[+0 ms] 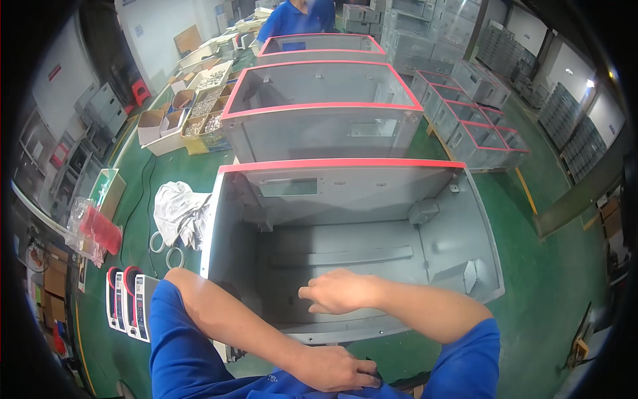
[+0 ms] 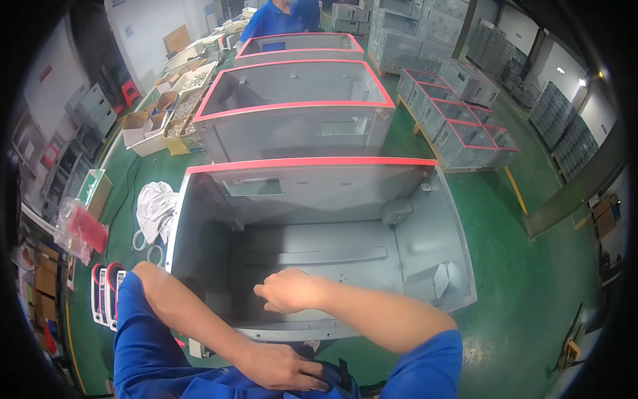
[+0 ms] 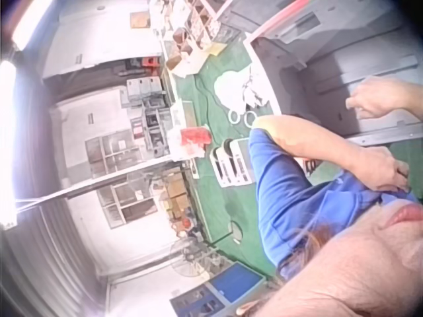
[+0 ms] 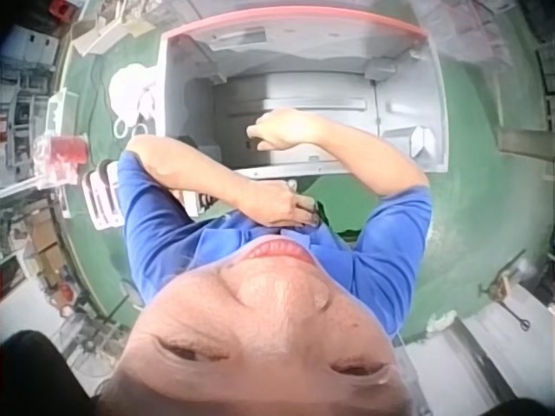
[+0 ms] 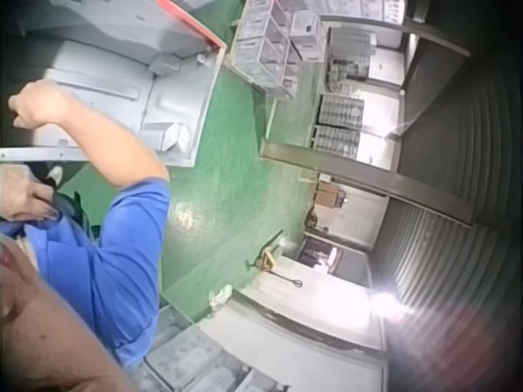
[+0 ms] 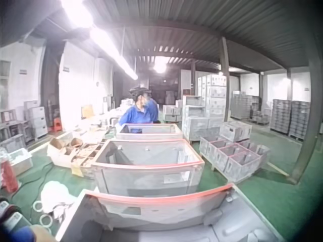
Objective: The person loads red tape into a dispenser, cuts a strip, and applies it along the edges of a large metal appliance casing. They smooth the tape down and continue applying it to the corners and sides of the unit.
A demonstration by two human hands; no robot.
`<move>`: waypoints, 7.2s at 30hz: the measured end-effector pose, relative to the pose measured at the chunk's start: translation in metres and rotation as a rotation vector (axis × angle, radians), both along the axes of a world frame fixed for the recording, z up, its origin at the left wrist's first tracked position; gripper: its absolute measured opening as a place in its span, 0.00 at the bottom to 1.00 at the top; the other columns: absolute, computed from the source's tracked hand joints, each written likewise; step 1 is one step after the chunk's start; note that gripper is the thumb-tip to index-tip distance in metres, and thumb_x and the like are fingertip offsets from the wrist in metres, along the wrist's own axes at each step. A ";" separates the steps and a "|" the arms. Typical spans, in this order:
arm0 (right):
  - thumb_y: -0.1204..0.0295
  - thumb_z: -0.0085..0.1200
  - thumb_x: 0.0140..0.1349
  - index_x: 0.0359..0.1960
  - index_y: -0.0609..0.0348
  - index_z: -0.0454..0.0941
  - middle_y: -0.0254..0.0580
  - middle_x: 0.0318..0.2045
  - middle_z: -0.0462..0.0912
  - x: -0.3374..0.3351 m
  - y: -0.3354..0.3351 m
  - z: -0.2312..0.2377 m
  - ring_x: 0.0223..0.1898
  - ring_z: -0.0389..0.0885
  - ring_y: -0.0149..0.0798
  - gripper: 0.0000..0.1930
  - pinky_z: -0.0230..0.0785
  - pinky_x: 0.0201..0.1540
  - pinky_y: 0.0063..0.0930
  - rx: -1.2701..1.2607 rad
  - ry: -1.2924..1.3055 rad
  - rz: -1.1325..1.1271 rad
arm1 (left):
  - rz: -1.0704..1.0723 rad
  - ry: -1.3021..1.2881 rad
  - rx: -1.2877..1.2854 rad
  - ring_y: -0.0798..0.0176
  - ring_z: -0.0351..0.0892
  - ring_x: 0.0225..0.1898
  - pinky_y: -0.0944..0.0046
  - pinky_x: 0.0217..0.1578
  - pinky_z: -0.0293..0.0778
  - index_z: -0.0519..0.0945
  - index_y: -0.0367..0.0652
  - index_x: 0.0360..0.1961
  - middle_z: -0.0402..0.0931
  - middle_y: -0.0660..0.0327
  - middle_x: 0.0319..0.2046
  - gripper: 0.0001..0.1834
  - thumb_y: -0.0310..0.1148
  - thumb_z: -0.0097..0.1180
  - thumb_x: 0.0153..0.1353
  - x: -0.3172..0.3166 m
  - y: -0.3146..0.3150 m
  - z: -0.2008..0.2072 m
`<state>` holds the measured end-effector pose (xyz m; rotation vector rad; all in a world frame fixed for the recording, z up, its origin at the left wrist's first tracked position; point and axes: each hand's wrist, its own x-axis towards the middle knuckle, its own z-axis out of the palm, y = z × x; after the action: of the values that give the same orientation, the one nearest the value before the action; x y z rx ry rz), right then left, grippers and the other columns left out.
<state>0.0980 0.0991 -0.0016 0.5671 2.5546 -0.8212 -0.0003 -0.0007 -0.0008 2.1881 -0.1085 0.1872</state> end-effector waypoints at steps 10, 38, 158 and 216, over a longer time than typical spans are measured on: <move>0.62 0.47 0.60 0.45 0.60 0.67 0.49 0.36 0.76 0.001 0.000 -0.005 0.40 0.76 0.51 0.16 0.69 0.40 0.43 0.008 0.037 0.012 | -0.004 0.050 -0.036 0.49 0.75 0.28 0.53 0.27 0.74 0.66 0.40 0.52 0.66 0.52 0.40 0.19 0.31 0.46 0.59 0.000 -0.001 0.001; 0.62 0.48 0.60 0.45 0.59 0.67 0.49 0.36 0.76 0.001 0.000 -0.006 0.40 0.76 0.51 0.17 0.70 0.39 0.43 0.011 0.035 0.018 | -0.017 0.071 -0.040 0.48 0.76 0.29 0.53 0.28 0.74 0.67 0.39 0.50 0.66 0.51 0.40 0.19 0.31 0.47 0.57 0.000 0.001 0.004; 0.60 0.46 0.60 0.47 0.57 0.69 0.49 0.41 0.76 0.039 -0.002 0.057 0.44 0.75 0.50 0.18 0.68 0.44 0.40 0.217 0.277 -0.086 | 0.232 -0.092 0.438 0.47 0.54 0.63 0.51 0.60 0.55 0.59 0.32 0.59 0.54 0.45 0.61 0.27 0.33 0.47 0.60 0.028 0.025 0.005; 0.75 0.54 0.53 0.52 0.65 0.67 0.54 0.51 0.70 0.094 -0.039 0.087 0.46 0.74 0.49 0.22 0.67 0.49 0.33 0.578 0.980 -0.438 | 0.797 -0.375 0.716 0.53 0.75 0.44 0.58 0.42 0.72 0.76 0.36 0.43 0.73 0.51 0.44 0.16 0.28 0.55 0.51 -0.058 -0.009 0.049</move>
<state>0.1925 0.0597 0.0856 1.1485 3.6959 -0.5334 -0.0581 -0.0095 0.0484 2.7617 0.5840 1.1543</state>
